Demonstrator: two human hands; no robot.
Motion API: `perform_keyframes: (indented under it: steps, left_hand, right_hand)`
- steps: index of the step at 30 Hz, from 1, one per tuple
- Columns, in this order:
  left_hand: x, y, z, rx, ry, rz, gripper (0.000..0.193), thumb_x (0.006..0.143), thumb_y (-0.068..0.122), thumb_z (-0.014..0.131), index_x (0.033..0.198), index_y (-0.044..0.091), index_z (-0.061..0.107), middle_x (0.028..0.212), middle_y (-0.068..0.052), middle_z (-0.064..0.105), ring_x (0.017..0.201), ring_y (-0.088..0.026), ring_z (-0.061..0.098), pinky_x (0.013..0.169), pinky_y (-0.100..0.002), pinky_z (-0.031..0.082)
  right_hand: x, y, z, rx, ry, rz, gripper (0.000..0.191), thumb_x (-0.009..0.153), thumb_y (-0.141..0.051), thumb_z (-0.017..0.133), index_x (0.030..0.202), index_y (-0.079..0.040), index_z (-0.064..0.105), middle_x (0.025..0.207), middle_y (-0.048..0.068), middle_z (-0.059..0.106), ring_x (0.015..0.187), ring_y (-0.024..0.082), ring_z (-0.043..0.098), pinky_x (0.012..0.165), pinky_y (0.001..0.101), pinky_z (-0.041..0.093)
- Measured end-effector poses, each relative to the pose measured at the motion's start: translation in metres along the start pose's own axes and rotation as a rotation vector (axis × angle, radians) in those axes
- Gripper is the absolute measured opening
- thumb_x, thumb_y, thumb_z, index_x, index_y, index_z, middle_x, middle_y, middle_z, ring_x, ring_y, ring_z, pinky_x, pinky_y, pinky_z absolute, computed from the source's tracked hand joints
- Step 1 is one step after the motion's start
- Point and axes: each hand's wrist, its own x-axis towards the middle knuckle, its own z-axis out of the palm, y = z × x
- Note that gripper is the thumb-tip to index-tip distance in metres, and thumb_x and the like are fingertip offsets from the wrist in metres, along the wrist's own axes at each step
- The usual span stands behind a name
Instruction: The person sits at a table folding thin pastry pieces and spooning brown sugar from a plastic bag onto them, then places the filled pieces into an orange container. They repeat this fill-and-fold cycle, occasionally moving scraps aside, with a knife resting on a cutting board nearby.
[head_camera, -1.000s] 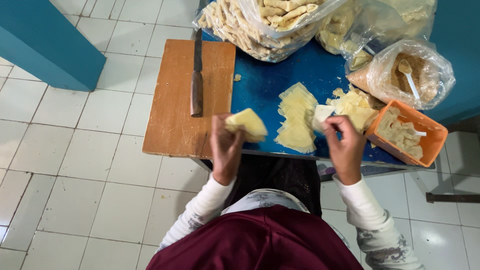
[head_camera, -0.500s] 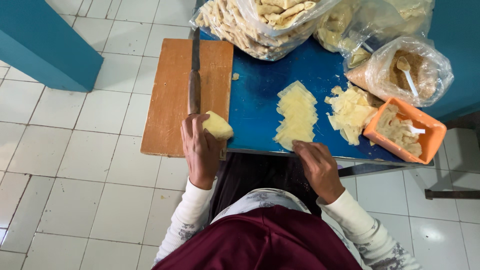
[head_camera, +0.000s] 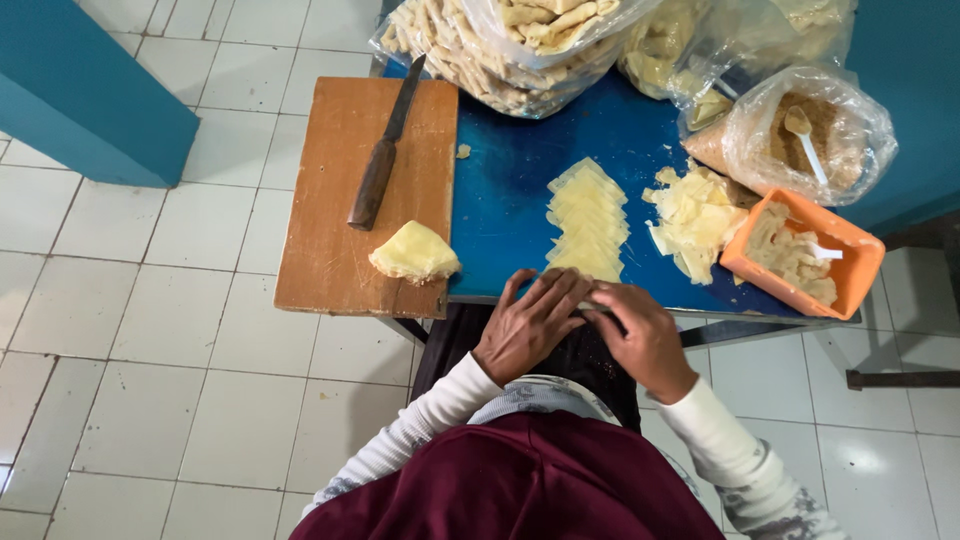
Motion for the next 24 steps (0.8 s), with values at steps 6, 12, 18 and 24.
perform_keyframes:
  steps: [6,12,18,24]
  left_hand:
    - [-0.005,-0.001,0.008,0.056,-0.044,-0.007,0.057,0.099,0.033,0.067,0.15,0.012,0.051,0.149,-0.006,0.051,0.141,-0.02,0.046,0.114,-0.051,0.033]
    - [-0.004,0.0,0.008,0.077,-0.032,-0.015,0.055,0.099,0.033,0.069,0.147,0.012,0.052,0.147,-0.005,0.052,0.14,-0.018,0.048,0.115,-0.052,0.029]
    - [-0.003,0.001,0.007,0.084,-0.012,-0.016,0.055,0.099,0.033,0.068,0.147,0.013,0.053,0.147,-0.005,0.053,0.139,-0.018,0.049,0.116,-0.054,0.026]
    - [-0.004,0.001,0.008,0.066,-0.024,-0.03,0.054,0.099,0.033,0.068,0.147,0.013,0.053,0.146,-0.004,0.053,0.139,-0.018,0.049,0.117,-0.055,0.025]
  right_hand:
    - [-0.009,0.042,-0.095,-0.389,0.123,0.166,0.031,0.096,-0.03,0.08,0.122,-0.014,0.071,0.122,0.005,0.063,0.114,0.026,0.059,0.103,0.0421,0.043]
    - [-0.022,0.085,-0.127,-0.686,-0.096,0.344,0.054,0.076,-0.045,0.087,0.123,-0.021,0.077,0.124,0.004,0.051,0.12,0.033,0.042,0.109,0.0481,0.034]
    - [-0.024,0.113,-0.106,-0.75,-0.1,0.327,0.038,0.079,-0.042,0.089,0.107,-0.019,0.081,0.117,-0.001,0.052,0.117,0.027,0.043,0.108,0.046,0.031]
    - [-0.035,0.127,-0.101,-0.691,-0.064,0.362,0.032,0.082,-0.042,0.09,0.1,-0.017,0.08,0.114,0.0,0.05,0.118,0.028,0.041,0.106,0.0471,0.031]
